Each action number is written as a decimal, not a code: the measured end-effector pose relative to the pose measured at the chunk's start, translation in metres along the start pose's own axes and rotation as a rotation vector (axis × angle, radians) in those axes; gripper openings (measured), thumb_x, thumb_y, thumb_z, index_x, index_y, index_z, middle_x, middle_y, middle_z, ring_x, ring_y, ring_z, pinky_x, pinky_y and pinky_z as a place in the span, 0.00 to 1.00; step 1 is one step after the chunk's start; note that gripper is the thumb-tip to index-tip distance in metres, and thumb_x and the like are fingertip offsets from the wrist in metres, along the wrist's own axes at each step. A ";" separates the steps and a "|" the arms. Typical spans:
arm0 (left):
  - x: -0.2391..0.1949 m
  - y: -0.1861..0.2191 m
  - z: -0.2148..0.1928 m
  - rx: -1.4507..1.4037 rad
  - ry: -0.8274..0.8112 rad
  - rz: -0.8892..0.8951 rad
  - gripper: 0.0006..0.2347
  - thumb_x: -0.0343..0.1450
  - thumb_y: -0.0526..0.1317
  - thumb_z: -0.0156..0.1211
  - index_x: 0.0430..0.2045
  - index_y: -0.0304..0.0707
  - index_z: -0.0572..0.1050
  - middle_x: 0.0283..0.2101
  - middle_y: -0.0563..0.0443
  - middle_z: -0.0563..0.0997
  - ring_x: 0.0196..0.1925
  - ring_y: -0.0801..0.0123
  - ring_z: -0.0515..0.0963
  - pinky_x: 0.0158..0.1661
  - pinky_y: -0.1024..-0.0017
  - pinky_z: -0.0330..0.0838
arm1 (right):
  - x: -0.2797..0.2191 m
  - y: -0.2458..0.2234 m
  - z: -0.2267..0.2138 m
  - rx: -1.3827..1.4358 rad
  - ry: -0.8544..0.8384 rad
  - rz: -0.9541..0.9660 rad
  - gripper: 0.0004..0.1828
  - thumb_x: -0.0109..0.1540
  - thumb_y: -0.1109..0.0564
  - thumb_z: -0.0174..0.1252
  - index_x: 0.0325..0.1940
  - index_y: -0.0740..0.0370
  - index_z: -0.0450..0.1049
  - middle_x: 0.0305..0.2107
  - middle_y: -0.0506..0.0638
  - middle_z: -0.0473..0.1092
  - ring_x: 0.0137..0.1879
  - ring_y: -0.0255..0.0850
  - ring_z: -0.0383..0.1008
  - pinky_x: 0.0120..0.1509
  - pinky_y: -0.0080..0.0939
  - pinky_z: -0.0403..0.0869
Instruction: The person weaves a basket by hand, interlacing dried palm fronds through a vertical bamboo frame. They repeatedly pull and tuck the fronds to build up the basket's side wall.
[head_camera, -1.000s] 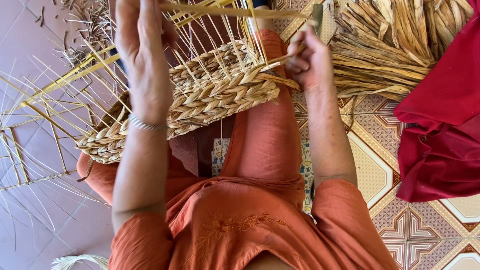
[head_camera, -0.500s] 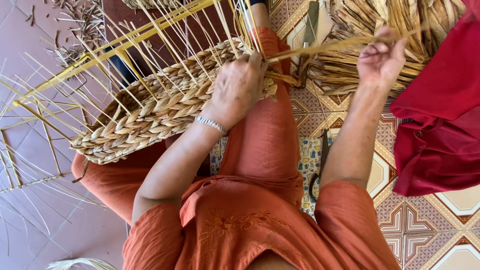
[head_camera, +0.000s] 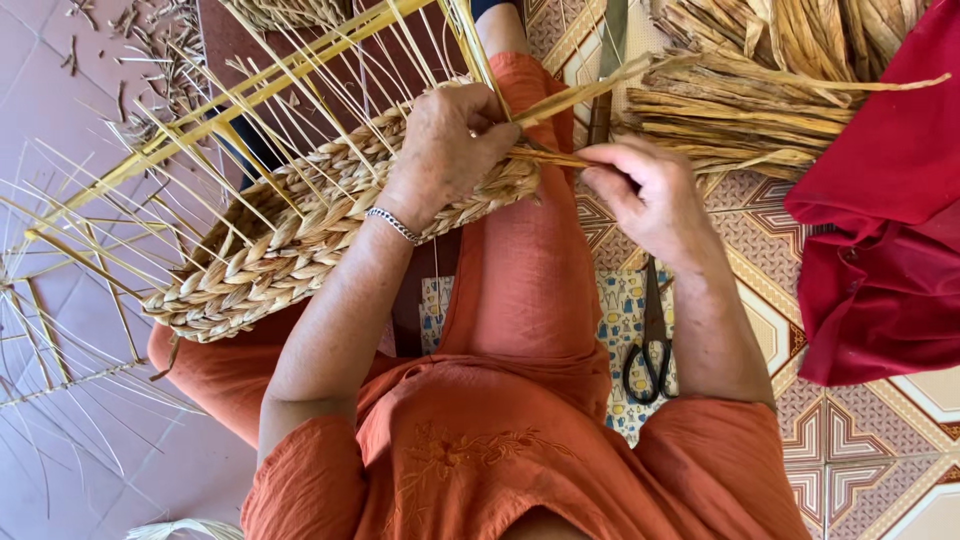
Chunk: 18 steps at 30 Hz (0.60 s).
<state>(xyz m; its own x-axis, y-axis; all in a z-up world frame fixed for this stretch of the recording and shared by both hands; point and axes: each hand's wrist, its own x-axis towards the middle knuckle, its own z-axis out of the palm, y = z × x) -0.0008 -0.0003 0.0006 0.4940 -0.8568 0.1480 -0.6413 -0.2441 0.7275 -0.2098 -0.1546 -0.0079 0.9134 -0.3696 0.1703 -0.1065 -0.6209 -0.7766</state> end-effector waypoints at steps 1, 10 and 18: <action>-0.001 0.000 0.001 -0.006 -0.016 -0.007 0.05 0.69 0.35 0.69 0.24 0.34 0.82 0.26 0.48 0.85 0.24 0.75 0.83 0.27 0.74 0.80 | 0.001 -0.006 -0.005 -0.127 0.047 -0.144 0.05 0.70 0.63 0.64 0.50 0.66 0.81 0.35 0.52 0.75 0.32 0.37 0.71 0.29 0.38 0.72; -0.002 0.000 0.000 0.079 -0.085 -0.017 0.13 0.76 0.38 0.54 0.20 0.38 0.80 0.15 0.53 0.78 0.13 0.77 0.74 0.25 0.74 0.76 | 0.083 0.038 0.000 -0.242 0.099 -0.432 0.04 0.72 0.60 0.65 0.45 0.60 0.83 0.26 0.46 0.75 0.34 0.31 0.72 0.36 0.37 0.71; -0.003 0.014 0.016 0.378 0.112 -0.025 0.17 0.73 0.47 0.65 0.15 0.38 0.77 0.11 0.52 0.75 0.10 0.71 0.72 0.13 0.66 0.69 | 0.089 0.101 0.056 0.202 -0.289 0.240 0.16 0.71 0.50 0.64 0.33 0.62 0.78 0.21 0.45 0.70 0.24 0.29 0.63 0.26 0.31 0.65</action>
<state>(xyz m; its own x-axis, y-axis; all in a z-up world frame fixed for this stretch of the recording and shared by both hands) -0.0205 -0.0087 -0.0005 0.5596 -0.7987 0.2211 -0.7891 -0.4320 0.4366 -0.1177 -0.2114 -0.1047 0.9477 -0.2601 -0.1850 -0.2770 -0.3824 -0.8815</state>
